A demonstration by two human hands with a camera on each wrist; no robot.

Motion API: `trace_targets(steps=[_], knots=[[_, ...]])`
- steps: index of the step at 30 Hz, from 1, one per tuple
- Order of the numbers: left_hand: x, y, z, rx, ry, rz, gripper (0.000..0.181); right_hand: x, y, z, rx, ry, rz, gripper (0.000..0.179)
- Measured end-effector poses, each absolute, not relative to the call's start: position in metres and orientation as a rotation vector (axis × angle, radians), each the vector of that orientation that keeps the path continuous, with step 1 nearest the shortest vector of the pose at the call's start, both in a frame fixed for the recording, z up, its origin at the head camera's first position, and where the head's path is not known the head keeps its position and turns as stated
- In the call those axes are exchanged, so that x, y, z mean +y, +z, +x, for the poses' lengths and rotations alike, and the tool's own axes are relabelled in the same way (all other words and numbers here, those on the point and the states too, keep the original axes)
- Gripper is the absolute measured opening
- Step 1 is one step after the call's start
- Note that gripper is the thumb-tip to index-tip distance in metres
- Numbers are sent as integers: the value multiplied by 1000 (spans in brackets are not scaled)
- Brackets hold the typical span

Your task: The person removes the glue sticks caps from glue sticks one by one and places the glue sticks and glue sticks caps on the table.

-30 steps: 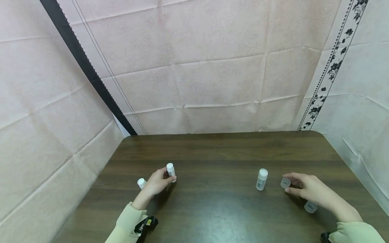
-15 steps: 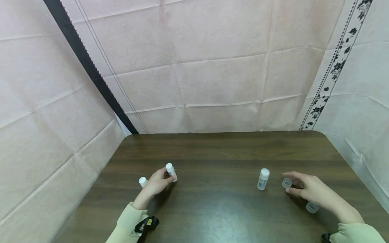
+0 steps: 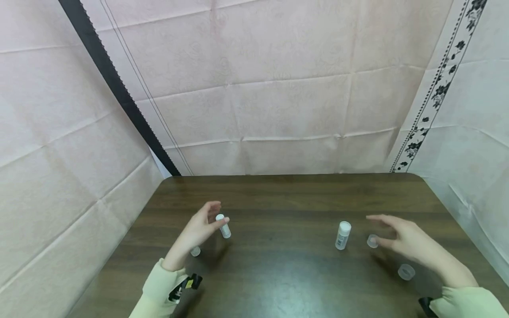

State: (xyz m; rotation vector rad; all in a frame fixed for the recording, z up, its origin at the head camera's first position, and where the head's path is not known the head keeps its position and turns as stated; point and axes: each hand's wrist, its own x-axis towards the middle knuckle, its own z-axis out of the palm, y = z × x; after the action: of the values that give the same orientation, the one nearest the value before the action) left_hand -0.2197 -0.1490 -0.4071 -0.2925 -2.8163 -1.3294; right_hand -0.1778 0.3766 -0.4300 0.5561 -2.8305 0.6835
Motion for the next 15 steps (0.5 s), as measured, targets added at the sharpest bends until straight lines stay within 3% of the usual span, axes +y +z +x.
trace_targets(steps=[7,15], knots=[[-149,-356,-218,-2791,-1140,-388,69,376,-373,-179,-2683,574,538,64],[-146,-355,-221,-2776,-1145,-447,63,373,-352,-173,-2676,582,516,64]])
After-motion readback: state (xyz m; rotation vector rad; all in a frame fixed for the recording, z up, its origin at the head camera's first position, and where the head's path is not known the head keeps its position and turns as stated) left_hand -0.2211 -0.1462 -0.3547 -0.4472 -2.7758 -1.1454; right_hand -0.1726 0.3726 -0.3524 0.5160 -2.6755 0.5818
